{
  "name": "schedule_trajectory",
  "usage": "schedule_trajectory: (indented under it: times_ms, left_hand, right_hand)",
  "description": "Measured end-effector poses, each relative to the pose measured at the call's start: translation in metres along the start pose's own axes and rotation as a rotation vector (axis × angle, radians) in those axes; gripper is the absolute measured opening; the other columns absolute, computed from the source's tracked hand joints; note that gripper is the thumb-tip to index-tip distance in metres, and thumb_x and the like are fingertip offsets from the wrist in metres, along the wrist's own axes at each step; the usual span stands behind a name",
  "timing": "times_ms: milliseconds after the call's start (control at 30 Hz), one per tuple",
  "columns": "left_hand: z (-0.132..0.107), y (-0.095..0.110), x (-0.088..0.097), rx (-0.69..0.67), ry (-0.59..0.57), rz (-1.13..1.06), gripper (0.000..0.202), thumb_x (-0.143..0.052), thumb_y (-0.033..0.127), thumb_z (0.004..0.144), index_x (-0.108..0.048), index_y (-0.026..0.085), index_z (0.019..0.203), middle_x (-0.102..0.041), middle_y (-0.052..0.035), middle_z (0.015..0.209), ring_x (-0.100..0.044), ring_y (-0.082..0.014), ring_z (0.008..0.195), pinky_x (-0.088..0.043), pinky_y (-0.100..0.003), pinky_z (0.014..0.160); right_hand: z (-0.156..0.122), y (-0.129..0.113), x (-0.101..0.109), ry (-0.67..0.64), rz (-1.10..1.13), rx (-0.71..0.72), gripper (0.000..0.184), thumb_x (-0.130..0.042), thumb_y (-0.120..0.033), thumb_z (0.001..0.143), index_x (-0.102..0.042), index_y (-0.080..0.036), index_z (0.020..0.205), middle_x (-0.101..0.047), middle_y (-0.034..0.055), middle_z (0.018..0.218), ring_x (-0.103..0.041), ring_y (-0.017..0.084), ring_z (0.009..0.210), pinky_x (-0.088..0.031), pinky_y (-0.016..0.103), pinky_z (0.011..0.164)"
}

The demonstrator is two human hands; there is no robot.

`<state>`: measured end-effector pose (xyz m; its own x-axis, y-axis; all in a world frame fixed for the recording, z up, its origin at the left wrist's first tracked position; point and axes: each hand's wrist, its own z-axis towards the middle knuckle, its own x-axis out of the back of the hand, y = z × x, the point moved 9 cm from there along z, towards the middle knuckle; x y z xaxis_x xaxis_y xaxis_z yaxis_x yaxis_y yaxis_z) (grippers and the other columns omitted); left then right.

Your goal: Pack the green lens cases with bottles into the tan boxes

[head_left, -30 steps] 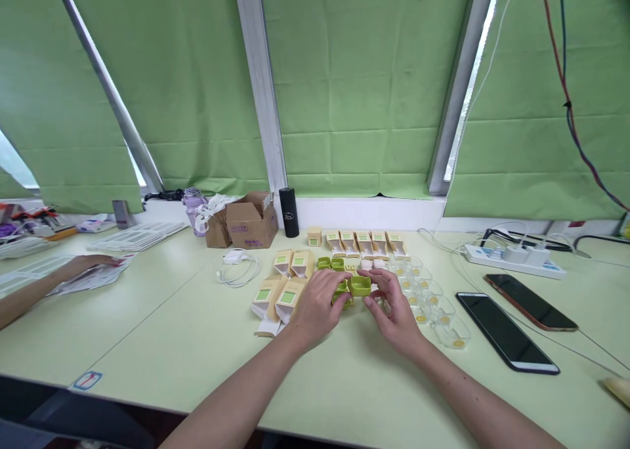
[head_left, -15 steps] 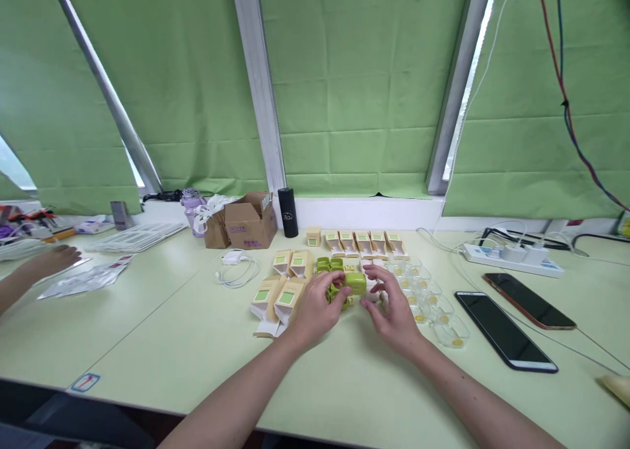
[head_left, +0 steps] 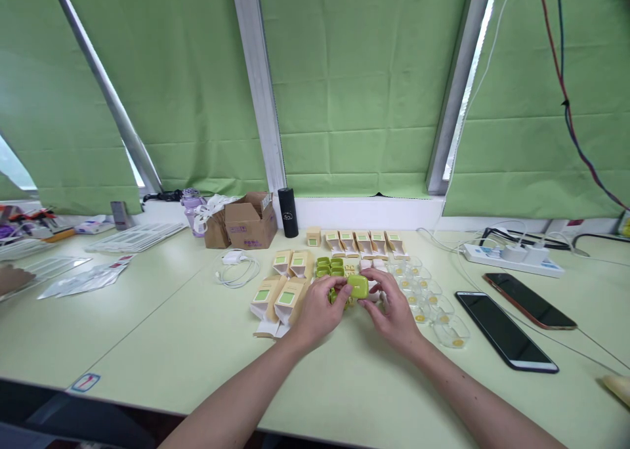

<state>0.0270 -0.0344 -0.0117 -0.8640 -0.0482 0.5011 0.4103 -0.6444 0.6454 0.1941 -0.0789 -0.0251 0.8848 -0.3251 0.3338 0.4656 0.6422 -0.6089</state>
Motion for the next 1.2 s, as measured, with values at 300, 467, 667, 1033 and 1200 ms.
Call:
schedule_trajectory:
  times_ms: [300, 467, 667, 1033, 1200]
  left_hand:
    - [-0.001, 0.010, -0.001, -0.118, -0.065, 0.074, 0.025, -0.053, 0.032, 0.107, -0.071, 0.020, 0.094, -0.074, -0.0060, 0.091, -0.068, -0.0234, 0.087, -0.052, -0.038, 0.079]
    - [-0.002, 0.014, 0.001, -0.134, -0.086, 0.144, 0.010, -0.061, 0.023, 0.101, -0.070, 0.021, 0.104, -0.073, -0.0068, 0.101, -0.067, -0.0256, 0.097, -0.053, -0.042, 0.087]
    - [-0.005, 0.025, 0.003, -0.258, -0.076, 0.141, 0.047, -0.066, 0.016, 0.096, -0.058, 0.024, 0.141, -0.066, -0.0123, 0.131, -0.054, -0.0330, 0.133, -0.051, -0.053, 0.109]
    - [-0.012, 0.033, -0.010, -0.359, -0.176, 0.162, 0.058, -0.055, 0.003, 0.097, -0.058, 0.033, 0.146, -0.059, -0.0079, 0.148, -0.038, -0.0328, 0.142, -0.045, -0.059, 0.118]
    - [-0.003, 0.020, 0.003, -0.223, -0.065, -0.008, 0.053, -0.063, 0.007, 0.094, -0.059, 0.031, 0.141, -0.062, -0.0082, 0.140, -0.043, -0.0317, 0.140, -0.043, -0.056, 0.120]
  right_hand:
    - [-0.003, 0.020, -0.003, 0.016, 0.266, -0.194, 0.038, -0.071, -0.039, 0.097, -0.065, -0.028, 0.133, -0.069, 0.0104, 0.130, -0.071, 0.025, 0.106, -0.063, 0.043, 0.093]
    - [-0.003, 0.031, -0.010, -0.026, 0.445, -0.301, 0.043, -0.077, -0.048, 0.094, -0.068, -0.028, 0.131, -0.072, 0.0105, 0.127, -0.073, 0.023, 0.095, -0.063, 0.041, 0.088]
    - [-0.002, 0.034, -0.010, -0.025, 0.554, -0.339, 0.045, -0.083, -0.053, 0.088, -0.074, -0.027, 0.124, -0.076, 0.0106, 0.123, -0.072, 0.029, 0.112, -0.062, 0.041, 0.093]
    - [-0.001, 0.027, -0.015, -0.069, 0.449, -0.303, 0.043, -0.074, -0.050, 0.096, -0.070, -0.027, 0.132, -0.074, 0.0111, 0.132, -0.073, 0.025, 0.102, -0.063, 0.042, 0.091]
    - [0.000, 0.012, -0.004, -0.066, 0.088, -0.114, 0.028, -0.061, -0.036, 0.104, -0.068, -0.026, 0.128, -0.075, 0.0105, 0.123, -0.068, 0.028, 0.114, -0.059, 0.044, 0.093]
